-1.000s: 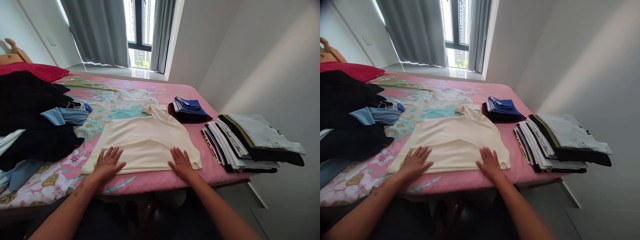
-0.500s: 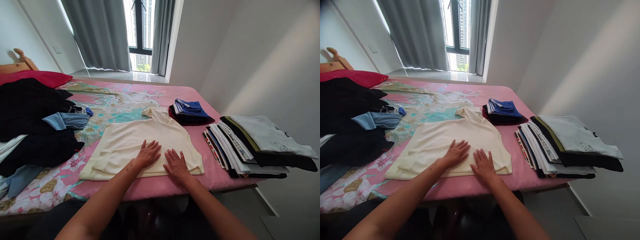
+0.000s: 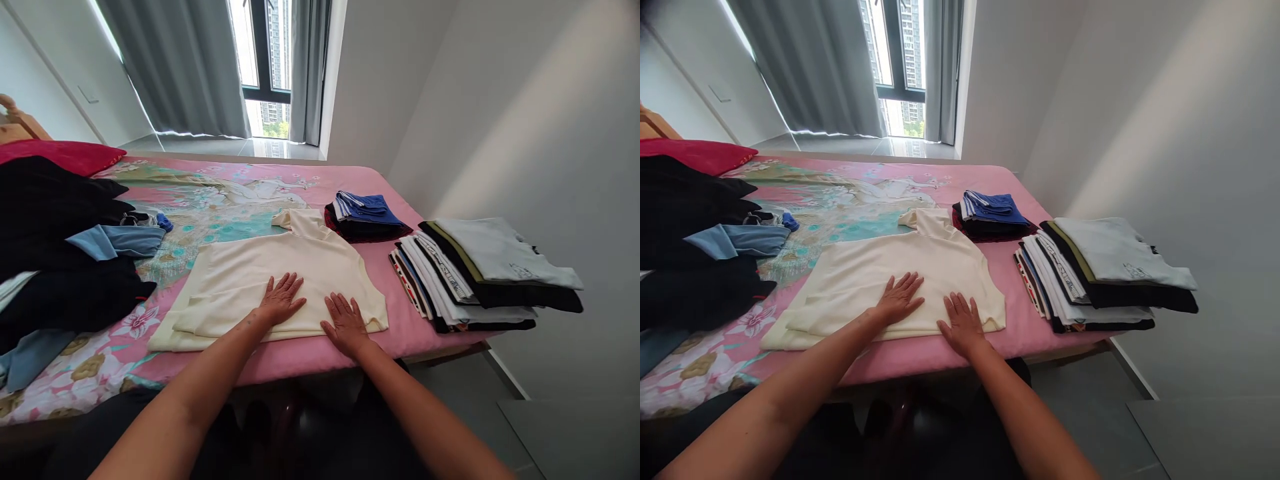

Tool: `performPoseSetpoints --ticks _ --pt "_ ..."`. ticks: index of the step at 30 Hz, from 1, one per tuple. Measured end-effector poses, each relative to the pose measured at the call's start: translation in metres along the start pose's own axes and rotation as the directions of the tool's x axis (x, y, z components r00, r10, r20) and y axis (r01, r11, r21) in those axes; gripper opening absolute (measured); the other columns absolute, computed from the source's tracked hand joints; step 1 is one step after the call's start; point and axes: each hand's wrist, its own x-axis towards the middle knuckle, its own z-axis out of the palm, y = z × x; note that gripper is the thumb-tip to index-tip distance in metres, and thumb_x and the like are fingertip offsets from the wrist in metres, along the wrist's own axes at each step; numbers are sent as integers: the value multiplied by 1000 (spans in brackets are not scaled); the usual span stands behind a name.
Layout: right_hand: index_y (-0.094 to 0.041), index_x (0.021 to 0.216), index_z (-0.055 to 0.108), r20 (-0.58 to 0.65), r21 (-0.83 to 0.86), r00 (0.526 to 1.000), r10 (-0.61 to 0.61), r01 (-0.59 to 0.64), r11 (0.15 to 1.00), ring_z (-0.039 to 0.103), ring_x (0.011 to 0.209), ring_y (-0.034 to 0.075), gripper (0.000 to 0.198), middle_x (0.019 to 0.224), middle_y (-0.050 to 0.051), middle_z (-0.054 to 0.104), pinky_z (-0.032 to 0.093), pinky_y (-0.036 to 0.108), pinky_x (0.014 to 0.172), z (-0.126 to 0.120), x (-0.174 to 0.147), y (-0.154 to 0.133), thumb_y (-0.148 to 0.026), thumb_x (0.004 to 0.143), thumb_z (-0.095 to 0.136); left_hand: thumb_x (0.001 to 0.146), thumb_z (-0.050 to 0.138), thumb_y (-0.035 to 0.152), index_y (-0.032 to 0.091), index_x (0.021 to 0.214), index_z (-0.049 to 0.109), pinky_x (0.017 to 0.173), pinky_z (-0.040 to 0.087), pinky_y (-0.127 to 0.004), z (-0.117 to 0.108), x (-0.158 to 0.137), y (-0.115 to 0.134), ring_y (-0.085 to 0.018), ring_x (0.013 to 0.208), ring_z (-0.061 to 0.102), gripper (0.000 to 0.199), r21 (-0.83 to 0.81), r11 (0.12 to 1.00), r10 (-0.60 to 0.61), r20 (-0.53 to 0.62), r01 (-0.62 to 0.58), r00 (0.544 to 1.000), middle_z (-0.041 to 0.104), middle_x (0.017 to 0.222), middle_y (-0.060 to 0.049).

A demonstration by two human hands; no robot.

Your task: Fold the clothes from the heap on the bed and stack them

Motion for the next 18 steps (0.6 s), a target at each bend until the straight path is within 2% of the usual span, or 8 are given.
performPoseSetpoints --ticks 3,5,8,10,12,14,18 --pt "-18 143 31 1 22 999 -50 50 999 15 141 25 65 151 9 24 2 50 113 -13 -12 8 -57 91 34 89 34 55 21 145 30 112 4 -56 -11 -18 -2 -28 142 13 65 39 999 -27 -51 29 998 21 153 -8" --pt "-20 141 37 -15 28 993 -114 115 993 16 140 25 63 149 9 29 1 51 113 -21 -30 21 -55 88 41 89 36 52 22 144 32 112 3 -55 -21 -44 -16 -27 142 15 63 74 997 15 -98 -8 995 25 152 -8" --pt "-21 137 43 -25 12 986 -162 163 987 21 139 23 50 145 7 37 6 49 113 -31 -61 50 -33 88 46 86 43 51 28 141 37 114 3 -52 -36 -102 -58 -26 141 19 60 122 986 127 -88 -116 988 30 150 -5" --pt "-22 136 44 -11 -5 984 -181 180 984 25 138 22 50 143 7 41 12 47 112 -35 -75 68 -20 86 43 83 48 46 31 139 40 114 6 -52 -46 -143 -92 -26 140 22 58 134 979 156 -17 -152 988 32 149 -4" --pt "-22 136 44 8 -33 977 -211 211 977 27 137 22 53 142 6 42 16 46 111 -36 -78 80 -14 83 43 81 50 36 31 138 42 114 13 -50 -52 -177 -120 -26 139 25 59 146 980 128 47 -134 991 35 148 -3" --pt "-22 137 42 21 -67 972 -236 237 969 30 135 23 57 142 6 42 19 47 109 -35 -72 85 -10 81 42 78 48 26 31 137 44 113 19 -48 -54 -199 -137 -26 138 28 59 164 984 62 60 -71 996 37 146 -2" --pt "-21 136 45 3 -122 966 -257 256 959 41 127 23 60 141 7 43 29 44 104 -25 -56 86 -3 79 38 73 41 11 28 136 45 110 28 -47 -51 -208 -134 -24 135 34 65 193 979 -65 -14 66 998 37 147 -3"
